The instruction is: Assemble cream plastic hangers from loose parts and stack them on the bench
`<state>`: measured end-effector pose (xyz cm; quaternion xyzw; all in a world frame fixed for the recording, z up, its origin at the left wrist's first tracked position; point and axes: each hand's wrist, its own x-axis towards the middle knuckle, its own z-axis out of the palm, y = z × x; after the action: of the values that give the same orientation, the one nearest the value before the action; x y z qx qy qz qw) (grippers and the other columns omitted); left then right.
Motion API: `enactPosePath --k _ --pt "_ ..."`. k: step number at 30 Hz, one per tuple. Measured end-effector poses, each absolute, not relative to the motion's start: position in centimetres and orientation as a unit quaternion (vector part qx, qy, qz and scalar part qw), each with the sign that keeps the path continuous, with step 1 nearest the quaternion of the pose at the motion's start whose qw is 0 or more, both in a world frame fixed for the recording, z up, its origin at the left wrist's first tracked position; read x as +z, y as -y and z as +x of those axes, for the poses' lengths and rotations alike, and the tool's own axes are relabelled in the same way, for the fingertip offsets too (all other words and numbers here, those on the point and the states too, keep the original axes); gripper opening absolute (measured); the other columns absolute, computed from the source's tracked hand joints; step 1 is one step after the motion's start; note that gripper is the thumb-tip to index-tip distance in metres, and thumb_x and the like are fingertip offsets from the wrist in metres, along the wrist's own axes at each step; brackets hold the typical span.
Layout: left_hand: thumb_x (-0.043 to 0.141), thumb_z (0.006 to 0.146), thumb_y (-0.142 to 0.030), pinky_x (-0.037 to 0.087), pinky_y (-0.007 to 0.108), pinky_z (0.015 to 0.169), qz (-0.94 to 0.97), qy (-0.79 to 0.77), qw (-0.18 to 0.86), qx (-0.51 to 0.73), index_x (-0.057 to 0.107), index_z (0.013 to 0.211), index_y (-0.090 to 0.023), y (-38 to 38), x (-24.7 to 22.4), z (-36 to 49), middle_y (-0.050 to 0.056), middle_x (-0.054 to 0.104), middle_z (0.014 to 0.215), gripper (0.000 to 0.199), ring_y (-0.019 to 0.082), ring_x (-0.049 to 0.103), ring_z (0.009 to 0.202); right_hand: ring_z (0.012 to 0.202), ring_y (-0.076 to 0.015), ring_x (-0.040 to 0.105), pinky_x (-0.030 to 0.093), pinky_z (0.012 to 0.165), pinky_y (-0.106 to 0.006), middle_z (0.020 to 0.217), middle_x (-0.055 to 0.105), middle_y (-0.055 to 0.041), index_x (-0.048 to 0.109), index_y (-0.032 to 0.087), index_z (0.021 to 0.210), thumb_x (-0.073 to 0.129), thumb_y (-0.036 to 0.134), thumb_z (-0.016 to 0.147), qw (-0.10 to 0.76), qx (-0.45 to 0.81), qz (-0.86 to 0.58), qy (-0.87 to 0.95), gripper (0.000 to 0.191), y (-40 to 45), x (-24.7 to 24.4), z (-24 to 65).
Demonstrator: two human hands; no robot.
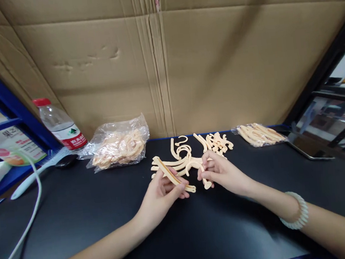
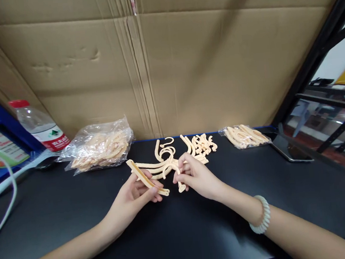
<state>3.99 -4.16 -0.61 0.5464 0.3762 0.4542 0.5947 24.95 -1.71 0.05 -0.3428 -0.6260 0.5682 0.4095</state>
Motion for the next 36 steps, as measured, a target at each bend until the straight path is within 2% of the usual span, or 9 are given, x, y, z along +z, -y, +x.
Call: enactPosePath --k 5,7,10,15,21,29,33,36 --pt "0.078 0.07 -0.028 0.056 0.029 0.068 0.546 -0.374 0.595 0.457 0.054 0.088 -0.016 4.4 -0.8 4.2 0.002 0.068 0.083 0.033 0.014 0.066 0.07 0.062 -0.0127 0.062 0.05 0.059 -0.026 0.076 0.068 0.0001 0.051 0.019 0.107 0.078 0.024 0.067 0.441 0.633 -0.339 0.538 0.048 2.3 -0.2 24.6" --pt "0.078 0.07 -0.025 0.056 0.028 0.068 0.549 -0.362 0.591 0.468 0.055 0.086 -0.016 4.5 -0.8 4.3 0.001 0.067 0.082 0.03 0.014 0.065 0.071 0.062 -0.0121 0.062 0.051 0.063 -0.028 0.077 0.069 -0.0015 0.058 0.016 0.109 0.081 0.023 0.065 0.439 0.655 -0.342 0.51 0.05 2.4 -0.2 24.6" --pt "0.077 0.071 -0.023 0.056 0.028 0.068 0.549 -0.352 0.59 0.476 0.056 0.086 -0.016 4.7 -0.9 4.4 0.001 0.067 0.082 0.027 0.014 0.065 0.071 0.065 -0.011 0.062 0.051 0.07 -0.028 0.08 0.07 -0.0027 0.066 0.016 0.097 0.082 0.023 0.064 0.436 0.683 -0.347 0.472 0.038 2.6 -0.3 24.6" --pt "0.074 0.075 -0.026 0.055 0.029 0.07 0.556 -0.356 0.582 0.475 0.056 0.084 -0.015 4.8 -0.9 4.3 0.004 0.069 0.084 0.022 0.014 0.065 0.071 0.073 -0.012 0.064 0.052 0.075 -0.027 0.081 0.07 -0.0037 0.068 0.016 0.082 0.08 0.025 0.069 0.442 0.701 -0.319 0.461 0.02 2.8 -0.3 24.4" --pt "0.073 0.074 -0.027 0.055 0.03 0.071 0.56 -0.374 0.569 0.472 0.056 0.084 -0.016 5.1 -0.7 4.3 0.006 0.072 0.086 0.022 0.017 0.068 0.071 0.07 -0.0133 0.065 0.055 0.077 -0.034 0.082 0.069 -0.0039 0.065 0.015 0.082 0.078 0.03 0.072 0.441 0.703 -0.316 0.46 0.021 3.2 -0.3 24.2" --pt "0.074 0.073 -0.027 0.057 0.032 0.073 0.558 -0.38 0.558 0.483 0.056 0.084 -0.015 5.0 -0.7 4.3 0.006 0.073 0.085 0.023 0.018 0.07 0.072 0.071 -0.0113 0.062 0.052 0.07 -0.025 0.076 0.065 0.0002 0.065 0.015 0.074 0.085 0.019 0.06 0.422 0.688 -0.329 0.49 0.025 3.2 -0.4 23.9" --pt "0.072 0.076 -0.023 0.058 0.03 0.074 0.566 -0.369 0.553 0.487 0.057 0.084 -0.015 5.3 -0.7 4.3 0.005 0.073 0.086 0.018 0.017 0.07 0.073 0.068 -0.0114 0.063 0.052 0.07 -0.024 0.07 0.067 -0.0011 0.068 0.013 0.075 0.084 0.023 0.061 0.393 0.678 -0.36 0.506 0.023 3.2 -0.8 23.9" --pt "0.071 0.077 -0.021 0.058 0.029 0.074 0.572 -0.362 0.542 0.498 0.059 0.084 -0.015 5.5 -0.5 4.4 0.003 0.071 0.085 0.015 0.016 0.07 0.073 0.069 -0.0127 0.064 0.053 0.066 -0.025 0.074 0.069 -0.0026 0.068 0.014 0.075 0.082 0.027 0.065 0.397 0.664 -0.369 0.515 0.021 3.1 -0.9 24.0"
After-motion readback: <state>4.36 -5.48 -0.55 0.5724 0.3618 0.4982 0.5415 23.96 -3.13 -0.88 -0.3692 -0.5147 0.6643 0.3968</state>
